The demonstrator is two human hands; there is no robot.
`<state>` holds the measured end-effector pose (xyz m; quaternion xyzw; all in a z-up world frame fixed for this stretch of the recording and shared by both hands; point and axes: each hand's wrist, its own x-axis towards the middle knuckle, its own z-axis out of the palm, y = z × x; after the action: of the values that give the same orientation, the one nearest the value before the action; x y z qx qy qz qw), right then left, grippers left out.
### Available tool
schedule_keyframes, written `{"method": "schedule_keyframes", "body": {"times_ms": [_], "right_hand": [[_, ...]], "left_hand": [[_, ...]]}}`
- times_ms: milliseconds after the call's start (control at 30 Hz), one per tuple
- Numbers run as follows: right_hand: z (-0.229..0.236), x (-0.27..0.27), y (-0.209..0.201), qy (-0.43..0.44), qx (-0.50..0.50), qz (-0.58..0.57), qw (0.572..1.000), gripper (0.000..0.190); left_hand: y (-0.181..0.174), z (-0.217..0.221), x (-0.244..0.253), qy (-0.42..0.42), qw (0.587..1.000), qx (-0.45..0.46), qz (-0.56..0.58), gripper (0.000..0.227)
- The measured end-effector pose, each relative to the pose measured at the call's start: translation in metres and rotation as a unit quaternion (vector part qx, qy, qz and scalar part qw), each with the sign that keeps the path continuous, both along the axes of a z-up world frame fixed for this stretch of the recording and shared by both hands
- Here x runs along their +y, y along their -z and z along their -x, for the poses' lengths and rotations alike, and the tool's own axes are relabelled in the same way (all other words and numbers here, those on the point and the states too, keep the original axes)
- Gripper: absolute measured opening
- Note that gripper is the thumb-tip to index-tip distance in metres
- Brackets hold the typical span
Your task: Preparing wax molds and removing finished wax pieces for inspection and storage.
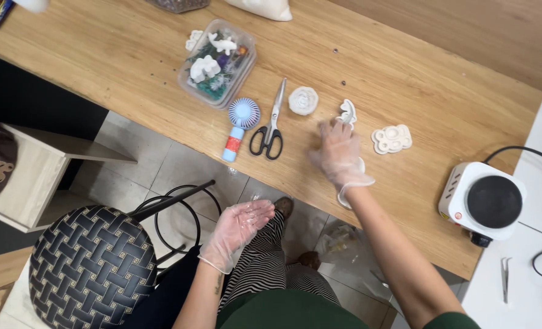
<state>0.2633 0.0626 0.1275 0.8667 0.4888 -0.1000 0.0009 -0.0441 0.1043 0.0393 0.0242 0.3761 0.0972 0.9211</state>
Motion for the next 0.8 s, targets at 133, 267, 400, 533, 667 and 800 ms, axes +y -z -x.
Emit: {"method": "schedule_keyframes", "body": {"times_ms": [133, 267, 400, 533, 667, 800], "right_hand": [[-0.027, 0.055, 0.019, -0.061, 0.002, -0.127, 0.990, 0.076], [-0.047, 0.087, 0.027, -0.134, 0.001, -0.070, 0.989, 0.070], [-0.071, 0.100, 0.042, -0.140, 0.034, -0.054, 0.988, 0.053], [-0.077, 0.104, 0.052, -0.134, 0.077, -0.106, 0.982, 0.049], [-0.081, 0.102, 0.044, -0.088, -0.008, -0.100, 0.991, 0.055], [-0.067, 0.084, 0.064, -0.175, -0.054, -0.148, 0.972, 0.061]], "left_hand": [[0.005, 0.001, 0.002, -0.009, 1.000, 0.017, 0.004, 0.040], [0.009, -0.002, 0.000, -0.004, 1.000, 0.020, 0.012, 0.041], [0.015, -0.005, -0.004, 0.031, 0.999, 0.024, 0.023, 0.042], [0.028, -0.006, -0.007, 0.037, 0.997, 0.028, 0.055, 0.041], [0.036, -0.008, -0.010, 0.049, 0.996, 0.023, 0.066, 0.041], [0.056, -0.011, -0.010, 0.082, 0.995, 0.011, 0.058, 0.041]]}}
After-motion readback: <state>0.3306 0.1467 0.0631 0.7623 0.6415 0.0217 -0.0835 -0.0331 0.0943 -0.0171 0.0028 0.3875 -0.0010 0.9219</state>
